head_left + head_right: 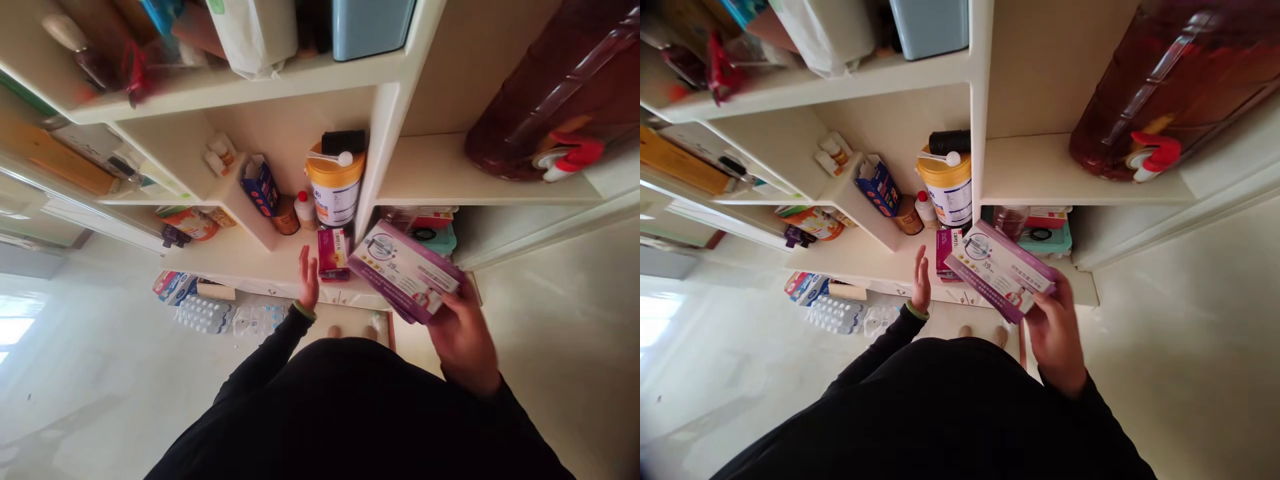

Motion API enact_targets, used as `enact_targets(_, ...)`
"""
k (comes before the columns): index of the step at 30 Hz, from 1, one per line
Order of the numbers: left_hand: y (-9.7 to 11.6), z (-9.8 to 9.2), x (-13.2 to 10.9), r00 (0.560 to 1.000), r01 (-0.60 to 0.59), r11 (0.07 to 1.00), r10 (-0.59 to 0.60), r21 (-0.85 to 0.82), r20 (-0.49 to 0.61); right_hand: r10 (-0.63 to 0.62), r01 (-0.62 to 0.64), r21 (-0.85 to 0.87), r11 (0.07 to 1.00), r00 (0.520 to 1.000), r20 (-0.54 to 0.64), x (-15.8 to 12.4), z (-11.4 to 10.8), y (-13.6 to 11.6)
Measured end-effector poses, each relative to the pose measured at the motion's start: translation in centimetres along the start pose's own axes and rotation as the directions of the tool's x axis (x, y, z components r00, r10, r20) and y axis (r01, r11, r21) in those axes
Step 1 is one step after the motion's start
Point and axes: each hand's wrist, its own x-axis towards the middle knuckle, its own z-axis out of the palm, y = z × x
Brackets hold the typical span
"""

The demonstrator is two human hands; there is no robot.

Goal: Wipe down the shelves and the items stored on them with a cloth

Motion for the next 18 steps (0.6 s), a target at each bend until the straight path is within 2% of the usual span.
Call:
enact_targets(2,1.1,0.2,-1.7,0.993,-0.101,0.993,0.104,-0.054,0.061,0.132,-0.131,0.08,0.988,0.991,0.001,0.6,1.4,2.2)
enact_targets(3,1.8,0.5,-2.5,0.988,-0.105,0.989,0.117,-0.107,0.105,0.183,-0.181,0.13,0.975,0.983,-0.005,1.0,2.3,3.2)
enact_targets(5,3.2,1.3,-3.6,0.98,-0.026,0.978,0.065,-0.206,0.189,0.239,-0.234,0.177,0.956,0.971,-0.011,1.7,4.5,5.3)
enact_targets(7,4.5,2.2,-3.7,0.974,0.064,0.972,-0.011,-0.227,0.227,0.222,-0.216,0.124,0.968,0.975,-0.028,2.0,6.6,7.3)
enact_targets(11,5.9,2.9,-1.1,0.972,0.13,0.979,-0.095,-0.156,0.216,0.104,-0.107,-0.112,0.988,0.994,-0.034,1.7,8.7,10.5)
enact_targets(15,5.6,2.3,2.1,0.954,0.16,0.982,-0.127,-0.105,0.271,0.073,-0.055,-0.201,0.978,0.994,0.085,1.2,8.0,12.3)
enact_targets(18,4.9,1.9,3.6,0.95,0.148,0.987,-0.123,-0.068,0.286,0.076,-0.031,-0.279,0.96,0.985,0.153,1.1,7.1,13.2)
